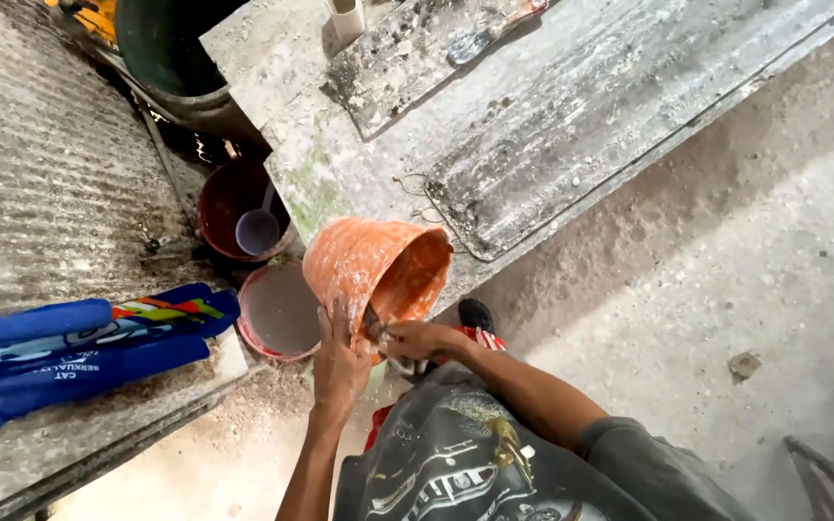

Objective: Cleaning out plaster or gypsum residue from a bucket using a putty knife and a brush.

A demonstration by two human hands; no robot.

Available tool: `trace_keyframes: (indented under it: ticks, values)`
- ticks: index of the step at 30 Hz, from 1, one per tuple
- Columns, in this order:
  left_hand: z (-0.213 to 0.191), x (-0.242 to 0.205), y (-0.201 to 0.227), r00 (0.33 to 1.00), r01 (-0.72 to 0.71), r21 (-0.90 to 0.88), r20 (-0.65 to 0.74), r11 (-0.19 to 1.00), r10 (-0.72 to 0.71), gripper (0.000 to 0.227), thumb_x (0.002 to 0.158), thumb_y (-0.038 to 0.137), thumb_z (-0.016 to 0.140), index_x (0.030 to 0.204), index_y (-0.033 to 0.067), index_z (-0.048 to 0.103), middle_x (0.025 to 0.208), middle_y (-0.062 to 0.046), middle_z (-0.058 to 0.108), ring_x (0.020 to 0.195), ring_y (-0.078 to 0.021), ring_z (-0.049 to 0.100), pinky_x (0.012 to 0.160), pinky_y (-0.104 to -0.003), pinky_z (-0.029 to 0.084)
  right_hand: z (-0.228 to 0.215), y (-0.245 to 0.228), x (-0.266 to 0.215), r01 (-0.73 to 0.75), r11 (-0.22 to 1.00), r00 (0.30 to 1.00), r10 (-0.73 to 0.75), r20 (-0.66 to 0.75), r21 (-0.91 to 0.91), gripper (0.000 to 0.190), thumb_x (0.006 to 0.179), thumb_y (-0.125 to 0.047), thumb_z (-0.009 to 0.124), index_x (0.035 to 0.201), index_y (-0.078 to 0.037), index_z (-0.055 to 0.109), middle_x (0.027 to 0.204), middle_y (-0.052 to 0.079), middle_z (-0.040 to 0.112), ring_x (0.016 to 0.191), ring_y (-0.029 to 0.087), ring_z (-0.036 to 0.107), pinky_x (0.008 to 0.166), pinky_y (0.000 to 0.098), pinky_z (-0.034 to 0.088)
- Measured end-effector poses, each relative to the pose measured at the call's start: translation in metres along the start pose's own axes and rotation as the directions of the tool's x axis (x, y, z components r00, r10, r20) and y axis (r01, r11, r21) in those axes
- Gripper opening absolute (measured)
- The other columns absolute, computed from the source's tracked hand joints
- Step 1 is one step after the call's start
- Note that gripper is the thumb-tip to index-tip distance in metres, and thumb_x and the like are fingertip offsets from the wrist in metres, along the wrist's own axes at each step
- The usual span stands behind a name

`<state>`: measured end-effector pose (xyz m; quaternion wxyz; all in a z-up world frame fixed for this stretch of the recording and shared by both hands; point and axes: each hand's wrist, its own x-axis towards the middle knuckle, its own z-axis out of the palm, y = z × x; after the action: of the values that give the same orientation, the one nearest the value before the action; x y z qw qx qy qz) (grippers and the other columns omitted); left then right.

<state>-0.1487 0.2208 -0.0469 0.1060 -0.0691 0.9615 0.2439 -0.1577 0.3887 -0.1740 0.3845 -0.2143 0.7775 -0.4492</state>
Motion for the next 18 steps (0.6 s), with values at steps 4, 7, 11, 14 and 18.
trace_keyframes:
  ticks: [4, 7, 11, 14, 18]
  values:
    - [0.023, -0.007, -0.028, 0.999, 0.041, 0.009, 0.009, 0.999, -0.041, 0.092, 0.082, 0.021, 0.057, 0.164, 0.0334, 0.018, 0.162, -0.023, 0.028, 0.117, -0.0556, 0.058, 0.082, -0.065, 0.058, 0.023, 0.064, 0.028, -0.242, 0.85, 0.882, -0.008, -0.471, -0.468, 0.066, 0.097, -0.056, 0.053, 0.145, -0.011, 0.051, 0.105, 0.022, 0.07, 0.076, 0.04, 0.075, 0.058, 0.053, 0.06]
    - [0.024, -0.002, -0.024, 1.0, 0.005, -0.02, -0.024, 1.0, -0.006, 0.088, 0.084, 0.021, 0.058, 0.164, 0.0278, 0.021, 0.162, -0.023, 0.028, 0.116, -0.0569, 0.057, 0.08, -0.066, 0.058, 0.019, 0.052, 0.022, -0.532, 0.574, 0.63, -0.221, -0.744, -0.622, 0.061, 0.092, -0.044, 0.057, 0.149, -0.02, 0.052, 0.097, 0.012, 0.062, 0.058, 0.026, 0.069, 0.038, 0.0357, 0.05]
    - [0.024, -0.005, -0.022, 0.999, 0.029, -0.031, -0.027, 0.999, -0.029, 0.089, 0.083, 0.019, 0.058, 0.163, 0.0292, 0.021, 0.16, -0.025, 0.03, 0.116, -0.0567, 0.058, 0.082, -0.067, 0.057, -0.023, -0.02, -0.027, -0.096, 0.991, 0.995, 0.1, -0.032, 0.096, 0.043, 0.091, -0.052, 0.06, 0.115, -0.017, 0.066, 0.103, 0.027, 0.071, 0.098, 0.045, 0.07, 0.08, 0.0493, 0.056]
    - [0.003, -0.003, -0.005, 0.997, 0.08, -0.115, 0.013, 0.99, -0.079, 0.084, 0.087, 0.025, 0.057, 0.163, 0.0259, 0.021, 0.159, -0.027, 0.031, 0.122, -0.058, 0.053, 0.089, -0.068, 0.053, -0.026, 0.021, 0.012, -0.272, 0.961, 0.935, 0.252, -0.248, -0.049, 0.044, 0.097, -0.056, 0.049, 0.118, -0.023, 0.069, 0.092, 0.021, 0.074, 0.089, 0.04, 0.074, 0.074, 0.048, 0.06]
    - [-0.014, 0.003, 0.009, 0.959, 0.278, -0.313, 0.143, 0.908, -0.245, 0.076, 0.096, 0.039, 0.047, 0.165, 0.0316, 0.014, 0.156, -0.027, 0.036, 0.129, -0.0504, 0.052, 0.093, -0.058, 0.054, -0.059, 0.017, 0.024, -0.338, 0.884, 0.774, 0.066, -0.629, -0.323, 0.034, 0.1, -0.05, 0.047, 0.118, -0.023, 0.056, 0.095, 0.009, 0.057, 0.081, 0.04, 0.072, 0.062, 0.0503, 0.061]
